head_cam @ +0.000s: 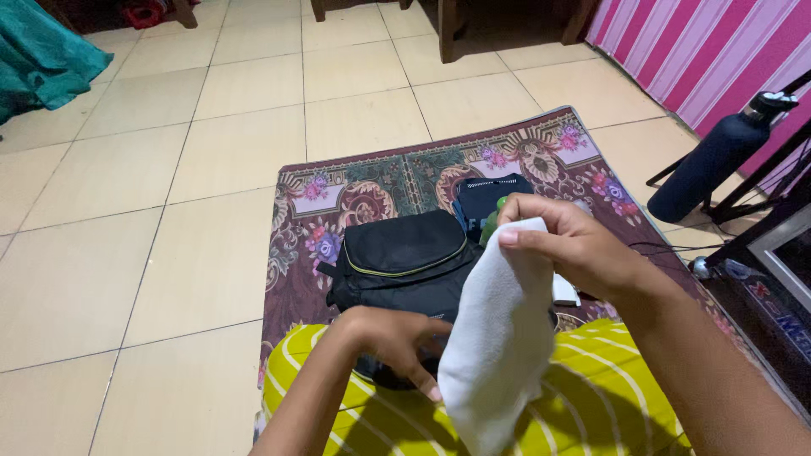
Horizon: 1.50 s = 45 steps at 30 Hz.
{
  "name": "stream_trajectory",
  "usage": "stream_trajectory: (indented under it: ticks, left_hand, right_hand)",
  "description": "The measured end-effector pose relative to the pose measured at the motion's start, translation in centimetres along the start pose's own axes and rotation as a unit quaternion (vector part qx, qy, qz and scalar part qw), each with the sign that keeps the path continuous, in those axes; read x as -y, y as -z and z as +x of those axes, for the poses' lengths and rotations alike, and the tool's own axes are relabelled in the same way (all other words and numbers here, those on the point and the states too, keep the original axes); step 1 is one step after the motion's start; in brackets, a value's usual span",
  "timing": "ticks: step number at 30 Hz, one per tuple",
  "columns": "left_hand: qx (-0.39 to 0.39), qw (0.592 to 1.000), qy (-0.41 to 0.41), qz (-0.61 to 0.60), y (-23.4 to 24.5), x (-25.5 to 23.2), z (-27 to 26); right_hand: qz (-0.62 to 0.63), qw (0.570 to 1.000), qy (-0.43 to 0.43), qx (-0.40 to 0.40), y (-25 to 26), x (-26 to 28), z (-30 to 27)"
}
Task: The person opens a black backpack on their lap, places a green water bottle inside, folds a pair of dark pants, a white shirt and a yellow garment and places them in the bag, adds a small orange item and a tissue pack, then zips the backpack closed.
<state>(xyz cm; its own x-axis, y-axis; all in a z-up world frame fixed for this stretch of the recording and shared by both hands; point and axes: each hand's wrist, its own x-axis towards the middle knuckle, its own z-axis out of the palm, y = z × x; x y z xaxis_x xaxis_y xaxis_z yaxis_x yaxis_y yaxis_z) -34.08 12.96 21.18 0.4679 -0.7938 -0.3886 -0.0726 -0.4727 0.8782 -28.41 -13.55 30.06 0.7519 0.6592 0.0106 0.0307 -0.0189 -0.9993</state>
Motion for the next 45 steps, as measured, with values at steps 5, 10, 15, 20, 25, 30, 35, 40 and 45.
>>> stream_trajectory:
  ticks: [5, 10, 15, 20, 25, 30, 35, 40, 45]
  left_hand:
    - [-0.162, 0.958, -0.236, -0.023, 1.8, -2.3, -1.5]
    - [-0.174, 0.945, -0.227, -0.159, 2.1, -5.2, -1.5]
    - [-0.405, 0.909, -0.071, 0.068, 3.5, -7.2, -2.0]
    - [-0.607, 0.707, -0.182, 0.313, 3.5, -6.9, -3.9]
    - [-0.5, 0.802, -0.116, 0.307, 1.1, -3.9, -5.0]
    - [-0.286, 0.94, 0.142, 0.123, -1.0, -0.1, -5.4]
    - [-0.47, 0.853, 0.16, 0.16, -0.3, 3.8, -5.0]
    - [-0.564, 0.785, 0.206, 0.152, 1.2, 7.3, -3.0]
    - [-0.535, 0.786, 0.273, 0.148, 2.3, 10.0, 1.5]
  right_hand:
    - [0.007, 1.0, -0.017, -0.008, -0.6, 0.6, 0.0]
    - [-0.062, 0.996, 0.048, -0.039, 0.4, 0.9, 0.8]
    - [-0.135, 0.969, 0.125, -0.167, 2.6, 1.4, 1.6]
    - [-0.016, 0.97, 0.133, -0.202, 4.4, 0.5, 0.6]
    - [-0.095, 0.995, -0.027, -0.023, 6.8, -2.7, -1.3]
    - [-0.245, 0.921, -0.121, 0.279, 6.9, -7.8, -2.2]
    - [-0.285, 0.924, -0.25, 0.046, 6.6, -12.0, -1.4]
    - [-0.189, 0.946, -0.243, -0.099, 6.1, -17.7, 1.2]
    - [-0.088, 0.952, -0.245, -0.159, 4.7, -23.1, 5.3]
